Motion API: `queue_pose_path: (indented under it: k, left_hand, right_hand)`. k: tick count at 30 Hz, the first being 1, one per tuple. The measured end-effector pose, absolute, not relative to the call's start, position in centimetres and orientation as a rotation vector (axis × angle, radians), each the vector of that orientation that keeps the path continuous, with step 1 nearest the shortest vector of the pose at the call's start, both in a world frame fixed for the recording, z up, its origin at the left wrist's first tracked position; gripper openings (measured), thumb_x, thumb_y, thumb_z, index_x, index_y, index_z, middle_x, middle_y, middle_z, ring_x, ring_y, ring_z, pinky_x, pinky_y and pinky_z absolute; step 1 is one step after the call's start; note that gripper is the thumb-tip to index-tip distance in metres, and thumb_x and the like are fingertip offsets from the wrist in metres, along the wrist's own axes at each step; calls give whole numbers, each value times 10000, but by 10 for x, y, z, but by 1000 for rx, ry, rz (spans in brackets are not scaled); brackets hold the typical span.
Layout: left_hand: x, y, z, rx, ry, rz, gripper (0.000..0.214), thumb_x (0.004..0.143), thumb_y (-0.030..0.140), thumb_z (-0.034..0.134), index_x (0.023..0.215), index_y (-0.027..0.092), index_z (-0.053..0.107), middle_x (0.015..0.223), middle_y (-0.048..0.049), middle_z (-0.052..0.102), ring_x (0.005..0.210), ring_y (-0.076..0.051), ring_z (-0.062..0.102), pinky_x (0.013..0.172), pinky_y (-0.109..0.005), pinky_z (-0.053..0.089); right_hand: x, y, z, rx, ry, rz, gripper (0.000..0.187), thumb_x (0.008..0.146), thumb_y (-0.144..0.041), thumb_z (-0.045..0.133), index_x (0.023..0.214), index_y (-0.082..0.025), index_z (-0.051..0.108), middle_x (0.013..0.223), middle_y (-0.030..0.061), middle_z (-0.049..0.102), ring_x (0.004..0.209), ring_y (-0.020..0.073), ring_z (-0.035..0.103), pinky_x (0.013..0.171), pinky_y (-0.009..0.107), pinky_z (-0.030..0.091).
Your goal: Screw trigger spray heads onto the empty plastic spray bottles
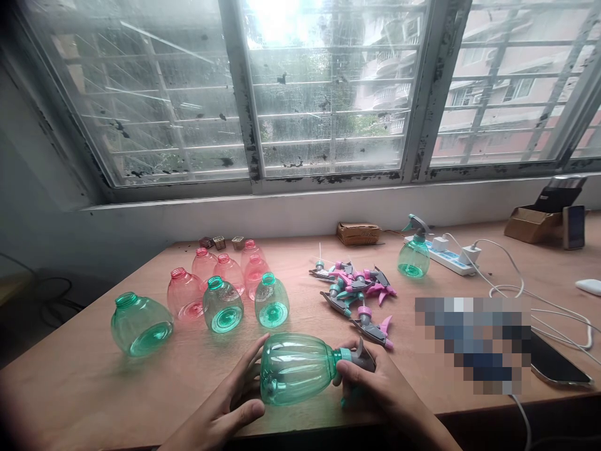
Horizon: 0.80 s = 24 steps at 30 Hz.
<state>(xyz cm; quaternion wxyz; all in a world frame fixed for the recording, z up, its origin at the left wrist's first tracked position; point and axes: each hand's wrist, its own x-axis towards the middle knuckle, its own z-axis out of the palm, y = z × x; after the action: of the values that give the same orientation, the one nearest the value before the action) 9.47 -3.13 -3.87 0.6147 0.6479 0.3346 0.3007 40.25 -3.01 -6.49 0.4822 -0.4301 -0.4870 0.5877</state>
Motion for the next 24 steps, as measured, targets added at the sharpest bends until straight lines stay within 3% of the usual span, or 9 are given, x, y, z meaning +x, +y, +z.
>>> queue_pose_path:
  k: [3,9,13,24]
  left_hand:
    - [94,-32,-37,1522,776,689,749,979,461,631,1598,375,218,1667,-37,313,1512,-322,320,1246,-483,284]
    - [97,-32,-31,1511,755,651,788,981,426,642,1603,388,159,1544,-73,507,1373,-308,521,1164,-475,400]
    - [97,-34,-31,1573,796,645,785,972,428,653,1596,425,176,1627,-45,387,1324,-296,551,1165,-477,389]
    - [98,-31,-33,1523,767,678,797,959,455,666,1598,402,192,1651,-42,353,1423,-313,473,1201,-471,366]
  right_hand:
    - [401,-30,-63,-1051,-1187,1406,434,732,-540,851,895,-176,680,660,33,756,595,217,672,587,322,550]
    - [400,-30,-64,-1011,-1139,1422,409,748,-518,846,887,-179,665,653,20,741,560,201,660,563,317,545]
    - [401,-29,-67,-1015,-1124,1415,434,741,-527,850,919,-181,658,641,13,731,565,208,663,566,320,543]
    - [401,-30,-67,-1024,-1112,1430,454,742,-528,848,956,-184,642,663,26,742,587,224,678,579,341,561]
